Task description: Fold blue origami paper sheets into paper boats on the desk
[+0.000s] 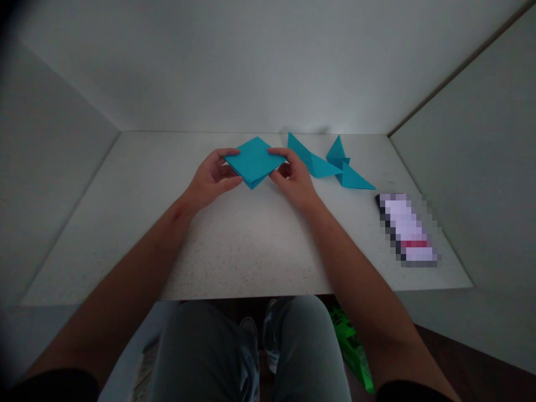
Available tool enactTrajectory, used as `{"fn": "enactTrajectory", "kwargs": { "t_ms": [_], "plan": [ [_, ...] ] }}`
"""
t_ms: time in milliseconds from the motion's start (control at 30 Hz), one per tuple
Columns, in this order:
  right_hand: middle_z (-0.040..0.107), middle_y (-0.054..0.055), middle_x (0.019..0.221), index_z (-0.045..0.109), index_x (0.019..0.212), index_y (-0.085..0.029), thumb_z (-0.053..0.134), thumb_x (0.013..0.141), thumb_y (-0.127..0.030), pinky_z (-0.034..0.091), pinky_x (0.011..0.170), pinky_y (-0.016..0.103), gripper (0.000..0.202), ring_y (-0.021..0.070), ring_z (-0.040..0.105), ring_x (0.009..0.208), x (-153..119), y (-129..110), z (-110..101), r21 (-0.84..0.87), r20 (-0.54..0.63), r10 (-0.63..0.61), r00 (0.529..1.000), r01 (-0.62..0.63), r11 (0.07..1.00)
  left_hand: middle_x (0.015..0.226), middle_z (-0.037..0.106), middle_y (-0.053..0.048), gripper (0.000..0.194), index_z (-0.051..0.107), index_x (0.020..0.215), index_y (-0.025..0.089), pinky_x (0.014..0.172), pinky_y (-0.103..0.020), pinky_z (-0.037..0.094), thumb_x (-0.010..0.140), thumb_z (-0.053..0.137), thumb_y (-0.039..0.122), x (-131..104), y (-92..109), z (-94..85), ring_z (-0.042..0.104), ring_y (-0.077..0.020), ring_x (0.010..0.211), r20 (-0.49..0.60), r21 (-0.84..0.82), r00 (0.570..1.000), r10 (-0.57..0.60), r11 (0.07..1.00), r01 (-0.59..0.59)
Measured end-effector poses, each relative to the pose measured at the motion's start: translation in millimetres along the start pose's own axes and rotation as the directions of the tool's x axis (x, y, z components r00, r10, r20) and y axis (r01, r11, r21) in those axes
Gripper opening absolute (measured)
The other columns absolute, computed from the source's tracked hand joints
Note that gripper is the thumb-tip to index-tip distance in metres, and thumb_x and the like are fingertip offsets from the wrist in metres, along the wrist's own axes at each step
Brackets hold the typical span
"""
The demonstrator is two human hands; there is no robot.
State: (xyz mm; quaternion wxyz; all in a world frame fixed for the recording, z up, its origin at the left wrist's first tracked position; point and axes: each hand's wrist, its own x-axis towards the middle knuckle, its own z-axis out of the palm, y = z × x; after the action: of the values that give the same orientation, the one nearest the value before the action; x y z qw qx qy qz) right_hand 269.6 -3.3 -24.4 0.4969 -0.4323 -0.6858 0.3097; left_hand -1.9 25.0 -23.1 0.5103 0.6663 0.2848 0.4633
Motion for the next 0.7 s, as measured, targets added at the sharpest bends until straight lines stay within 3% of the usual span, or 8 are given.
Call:
{"fn": "enactTrajectory", "kwargs": {
  "t_ms": [133, 267, 533, 700],
  "plan": [
    [0.067, 0.002, 0.101, 0.065, 0.145, -0.036, 0.078, 0.097, -0.061, 0.059, 0.062, 0.035, 0.055, 0.019, 0.063, 0.073, 0.5, -0.8, -5.6, 0.01, 0.031, -0.004, 1.0, 0.004, 1.0, 0.116, 0.073, -0.007, 0.062, 0.065, 0.136, 0.025, 0.083, -0.031, 0.066, 0.086, 0.093, 0.048, 1.1, 0.3, -1.1, 0.076, -0.0185, 0.094, -0.001, -0.01, 0.999, 0.032, 0.999, -0.032],
    [0.069, 0.004, 0.119, 0.067, 0.142, -0.036, 0.083, 0.093, -0.066, 0.057, 0.06, 0.032, 0.06, 0.0159, 0.059, 0.072, 0.6, -4.1, -7.4, 0.023, 0.01, -0.016, 1.0, 0.016, 1.0, 0.117, 0.076, -0.008, 0.052, 0.07, 0.132, 0.022, 0.085, -0.034, 0.068, 0.089, 0.088, 0.046, 3.9, 4.6, -1.2, 0.076, -0.0215, 0.099, -0.054, 0.014, 0.998, 0.014, 1.0, -0.013],
    [0.057, 0.0, 0.088, 0.062, 0.151, -0.038, 0.084, 0.089, -0.073, 0.056, 0.062, 0.036, 0.074, 0.0198, 0.058, 0.07, -1.8, -5.1, -5.8, 0.065, 0.063, -0.011, 0.998, 0.007, 0.998, 0.099, 0.079, -0.003, 0.053, 0.074, 0.138, 0.022, 0.09, -0.037, 0.069, 0.085, 0.079, 0.027, 5.2, 7.2, -2.9, 0.078, -0.0193, 0.088, -0.062, -0.001, 0.998, -0.001, 1.0, 0.001],
    [0.057, -0.002, 0.082, 0.07, 0.13, -0.034, 0.085, 0.089, -0.073, 0.05, 0.054, 0.032, 0.058, 0.0157, 0.052, 0.062, 2.0, -8.6, -3.4, 0.056, -0.054, 0.028, 0.998, -0.025, 0.998, 0.117, 0.082, -0.008, 0.054, 0.078, 0.132, 0.022, 0.087, -0.031, 0.067, 0.083, 0.092, 0.042, 7.2, 3.5, -3.0, 0.079, -0.0196, 0.096, -0.119, 0.024, 0.993, 0.011, 1.0, -0.008]
  ]
}}
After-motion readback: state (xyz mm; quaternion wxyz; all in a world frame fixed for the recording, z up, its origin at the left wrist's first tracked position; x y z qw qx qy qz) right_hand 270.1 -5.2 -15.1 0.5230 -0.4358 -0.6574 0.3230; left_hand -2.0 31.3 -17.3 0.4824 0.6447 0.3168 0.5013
